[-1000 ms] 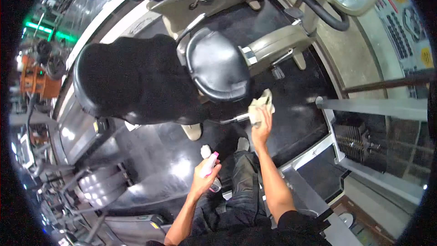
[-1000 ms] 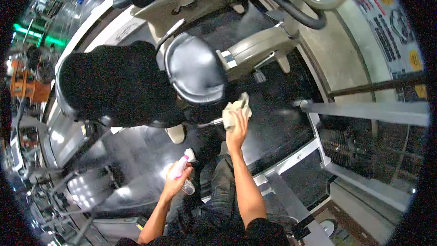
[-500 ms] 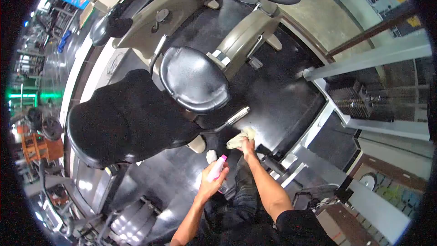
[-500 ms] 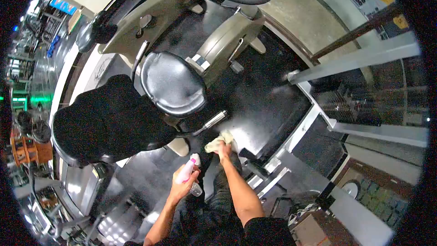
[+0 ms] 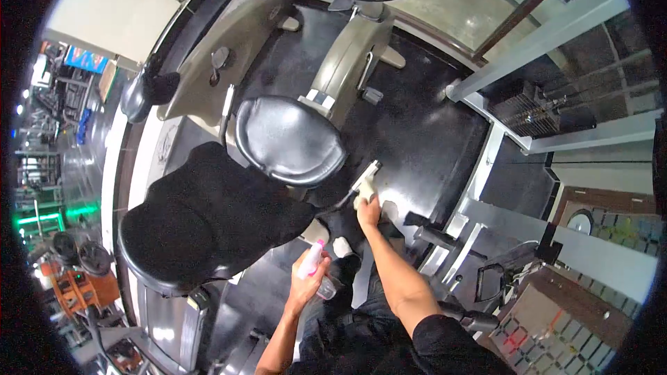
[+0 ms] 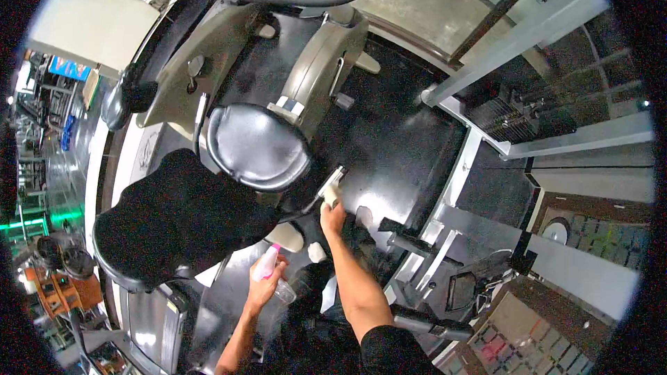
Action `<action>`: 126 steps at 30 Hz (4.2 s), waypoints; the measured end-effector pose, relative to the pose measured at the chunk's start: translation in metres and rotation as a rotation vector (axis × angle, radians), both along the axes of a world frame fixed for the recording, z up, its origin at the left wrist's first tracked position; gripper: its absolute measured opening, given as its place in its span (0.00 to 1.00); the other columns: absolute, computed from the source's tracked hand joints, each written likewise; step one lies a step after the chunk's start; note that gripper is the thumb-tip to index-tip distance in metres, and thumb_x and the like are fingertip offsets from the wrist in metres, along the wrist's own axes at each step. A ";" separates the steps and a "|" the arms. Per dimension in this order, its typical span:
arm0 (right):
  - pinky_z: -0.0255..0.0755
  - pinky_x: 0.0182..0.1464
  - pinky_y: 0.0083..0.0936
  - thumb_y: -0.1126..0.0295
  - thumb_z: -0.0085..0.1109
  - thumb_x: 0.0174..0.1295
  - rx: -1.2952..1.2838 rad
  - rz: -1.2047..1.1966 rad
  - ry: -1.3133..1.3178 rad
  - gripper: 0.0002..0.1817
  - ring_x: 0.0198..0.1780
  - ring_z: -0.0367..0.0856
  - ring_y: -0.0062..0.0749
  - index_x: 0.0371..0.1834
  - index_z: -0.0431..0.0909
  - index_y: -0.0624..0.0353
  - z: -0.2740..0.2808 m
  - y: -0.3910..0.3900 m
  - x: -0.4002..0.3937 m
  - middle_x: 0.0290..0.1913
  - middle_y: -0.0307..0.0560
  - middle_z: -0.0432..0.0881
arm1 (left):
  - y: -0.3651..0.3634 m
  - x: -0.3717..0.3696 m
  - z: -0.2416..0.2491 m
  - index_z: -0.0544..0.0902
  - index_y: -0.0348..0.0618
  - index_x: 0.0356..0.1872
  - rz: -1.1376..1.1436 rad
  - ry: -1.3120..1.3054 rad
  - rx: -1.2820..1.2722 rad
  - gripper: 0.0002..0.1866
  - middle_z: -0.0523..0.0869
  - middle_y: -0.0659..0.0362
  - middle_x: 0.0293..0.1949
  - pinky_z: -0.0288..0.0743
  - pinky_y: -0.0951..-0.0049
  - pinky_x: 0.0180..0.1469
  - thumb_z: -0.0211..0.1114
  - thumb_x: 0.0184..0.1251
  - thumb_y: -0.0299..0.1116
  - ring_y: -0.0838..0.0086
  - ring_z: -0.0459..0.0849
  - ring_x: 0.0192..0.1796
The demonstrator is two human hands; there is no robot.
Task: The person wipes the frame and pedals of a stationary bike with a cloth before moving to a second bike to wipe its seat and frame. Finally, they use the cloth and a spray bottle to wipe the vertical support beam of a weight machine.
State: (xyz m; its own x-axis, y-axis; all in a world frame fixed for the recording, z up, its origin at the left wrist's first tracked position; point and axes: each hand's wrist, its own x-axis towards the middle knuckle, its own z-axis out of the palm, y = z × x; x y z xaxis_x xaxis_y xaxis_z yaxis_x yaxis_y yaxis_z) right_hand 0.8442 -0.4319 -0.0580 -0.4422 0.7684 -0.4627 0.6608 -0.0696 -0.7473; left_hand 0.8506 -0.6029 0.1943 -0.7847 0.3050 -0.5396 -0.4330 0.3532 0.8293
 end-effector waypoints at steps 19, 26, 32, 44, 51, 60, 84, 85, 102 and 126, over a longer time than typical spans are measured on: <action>0.73 0.50 0.46 0.62 0.61 0.55 -0.011 0.003 -0.080 0.19 0.48 0.81 0.59 0.46 0.77 0.63 0.034 -0.010 -0.020 0.41 0.64 0.83 | 0.022 0.007 0.020 0.78 0.34 0.45 -0.165 -0.013 0.044 0.09 0.84 0.55 0.36 0.80 0.76 0.33 0.62 0.65 0.26 0.76 0.82 0.30; 0.78 0.39 0.32 0.59 0.61 0.57 -0.599 -0.089 0.166 0.17 0.36 0.84 0.35 0.43 0.81 0.62 0.043 -0.040 0.025 0.34 0.46 0.84 | -0.014 0.020 0.028 0.80 0.34 0.43 -0.058 0.052 0.165 0.11 0.84 0.57 0.33 0.78 0.76 0.30 0.67 0.62 0.28 0.77 0.82 0.26; 0.76 0.45 0.35 0.54 0.64 0.59 -0.675 -0.289 0.233 0.26 0.47 0.80 0.30 0.57 0.73 0.54 0.114 -0.031 0.074 0.47 0.41 0.79 | -0.046 0.021 0.069 0.77 0.31 0.50 -0.115 0.151 0.256 0.13 0.84 0.55 0.34 0.79 0.75 0.29 0.60 0.67 0.25 0.77 0.81 0.26; 0.70 0.53 0.24 0.61 0.63 0.61 -0.253 -0.201 0.474 0.25 0.52 0.78 0.27 0.60 0.73 0.61 0.265 0.030 0.235 0.52 0.40 0.81 | -0.017 0.027 0.136 0.79 0.34 0.46 -0.285 0.129 0.450 0.11 0.86 0.55 0.33 0.76 0.78 0.27 0.64 0.65 0.26 0.78 0.81 0.23; 0.72 0.54 0.26 0.71 0.64 0.58 0.079 0.040 0.248 0.19 0.51 0.81 0.31 0.53 0.77 0.64 0.300 0.073 0.280 0.48 0.47 0.85 | 0.056 0.025 0.158 0.77 0.33 0.54 -0.527 0.153 0.525 0.16 0.85 0.56 0.35 0.76 0.78 0.27 0.63 0.66 0.24 0.79 0.81 0.25; 0.71 0.57 0.27 0.75 0.66 0.55 0.144 -0.142 0.402 0.23 0.52 0.80 0.30 0.54 0.73 0.65 0.321 0.129 0.275 0.49 0.47 0.83 | 0.175 0.016 0.192 0.81 0.36 0.43 -0.800 0.052 0.418 0.10 0.83 0.61 0.31 0.76 0.80 0.30 0.66 0.64 0.29 0.82 0.80 0.27; 0.70 0.55 0.28 0.70 0.58 0.63 -0.159 -0.700 0.921 0.21 0.52 0.76 0.32 0.58 0.70 0.66 0.377 0.369 0.088 0.52 0.49 0.78 | 0.470 -0.130 0.214 0.78 0.34 0.43 -0.861 0.216 0.667 0.09 0.84 0.56 0.33 0.78 0.77 0.28 0.62 0.66 0.27 0.79 0.81 0.25; 0.69 0.56 0.29 0.70 0.58 0.64 -0.204 -0.706 0.981 0.22 0.53 0.76 0.33 0.59 0.69 0.66 0.389 0.381 0.071 0.53 0.49 0.77 | 0.479 -0.142 0.220 0.78 0.34 0.44 -0.843 0.205 0.697 0.09 0.84 0.57 0.33 0.78 0.77 0.28 0.62 0.66 0.27 0.79 0.81 0.25; 0.68 0.57 0.26 0.75 0.58 0.63 -0.132 -0.609 0.995 0.21 0.52 0.77 0.30 0.59 0.69 0.67 0.416 0.509 -0.036 0.53 0.47 0.78 | 0.654 -0.269 0.254 0.81 0.34 0.46 -1.046 0.378 0.851 0.13 0.85 0.58 0.38 0.74 0.76 0.41 0.64 0.64 0.30 0.78 0.80 0.36; 0.67 0.61 0.37 0.73 0.55 0.63 0.174 -0.817 1.280 0.26 0.59 0.72 0.41 0.64 0.60 0.63 0.482 0.640 -0.059 0.60 0.51 0.70 | 0.816 -0.302 0.292 0.79 0.33 0.38 -0.645 0.288 1.084 0.07 0.82 0.58 0.28 0.77 0.73 0.37 0.59 0.69 0.27 0.76 0.81 0.31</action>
State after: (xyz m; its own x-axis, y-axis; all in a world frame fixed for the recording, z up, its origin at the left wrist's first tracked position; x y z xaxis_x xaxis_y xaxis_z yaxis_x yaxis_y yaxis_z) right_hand 0.7851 0.2085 0.4236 0.0961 0.9953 0.0075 -0.5894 0.0630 -0.8054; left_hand 0.5488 0.2131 0.4862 -0.3786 0.8428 0.3826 -0.1959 -0.4769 0.8568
